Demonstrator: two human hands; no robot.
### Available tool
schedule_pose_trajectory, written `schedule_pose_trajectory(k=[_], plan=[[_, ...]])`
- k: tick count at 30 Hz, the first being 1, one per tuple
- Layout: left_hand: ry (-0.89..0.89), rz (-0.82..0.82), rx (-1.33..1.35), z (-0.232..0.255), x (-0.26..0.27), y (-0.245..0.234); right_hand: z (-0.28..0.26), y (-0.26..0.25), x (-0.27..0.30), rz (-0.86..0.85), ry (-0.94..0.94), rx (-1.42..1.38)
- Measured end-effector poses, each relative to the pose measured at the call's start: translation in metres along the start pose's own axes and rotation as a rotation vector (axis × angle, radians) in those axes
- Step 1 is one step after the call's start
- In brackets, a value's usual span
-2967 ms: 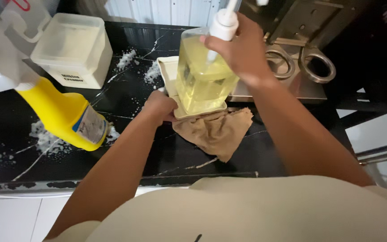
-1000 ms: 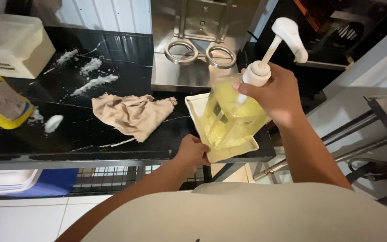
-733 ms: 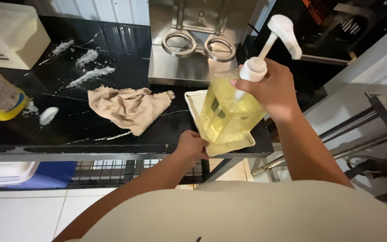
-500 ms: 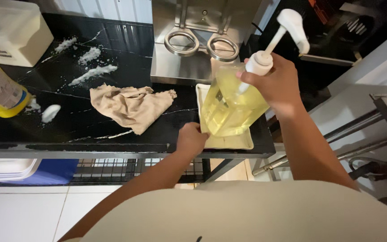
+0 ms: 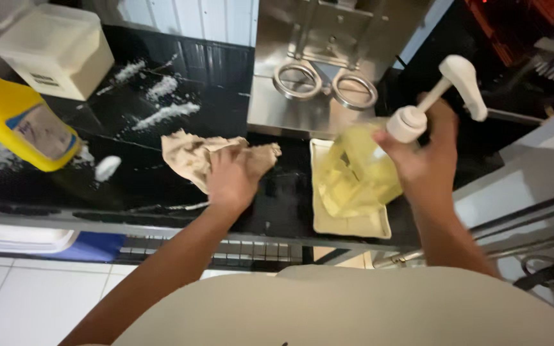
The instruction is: The person wipes a stainless steel beverage dispenser with a cloth, then sprays a yellow cleaning solution onto a black marble countertop and wipes it down. They move a soap dispenser and a plastic container aside to clean underneath, then wipe the container itself before returning it.
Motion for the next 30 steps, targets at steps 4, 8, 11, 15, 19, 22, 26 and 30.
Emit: schedule_pose_trajectory(k=[4, 8, 11, 15, 19, 22, 26, 30], plan=[[0.008, -0.206, -0.116, -0.043, -0.005, -0.001, -0.038, 0.006, 0.063, 0.170, -0.242, -0.022], [-0.060, -0.317, -0.148, -0.081, -0.007, 0.000, -0.065, 0.064, 0.107, 0.081, -0.290, -0.046], [-0.116, -0.263, -0.131, -0.111, -0.012, -0.003, -0.069, 0.132, 0.109, -0.302, -0.367, -0.033], [-0.133, -0.179, 0.001, -0.146, -0.025, -0.016, -0.033, 0.247, 0.088, -0.651, -0.092, 0.100], [-0.034, -0.031, 0.221, -0.144, -0.051, -0.041, -0.001, 0.325, 0.078, -0.875, 0.015, 0.297], [0.072, 0.022, 0.088, -0.125, -0.065, -0.075, 0.010, 0.355, 0.057, -1.051, 0.343, 0.311], [-0.020, 0.104, 0.385, -0.125, -0.066, -0.133, -0.027, 0.331, -0.004, -0.962, 0.422, -0.236], [-0.065, 0.106, 0.568, -0.131, -0.057, -0.163, -0.058, 0.301, -0.036, -0.963, 0.419, -0.672]])
Point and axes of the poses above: each hand's wrist, its own x-axis away from the middle knuckle, its own y-axis out of the palm, z = x × y, the point moved 7 cm from there along -x, towards the middle knuckle, and after that the axes turned 13 degrees about y, right-handed, at the moved point
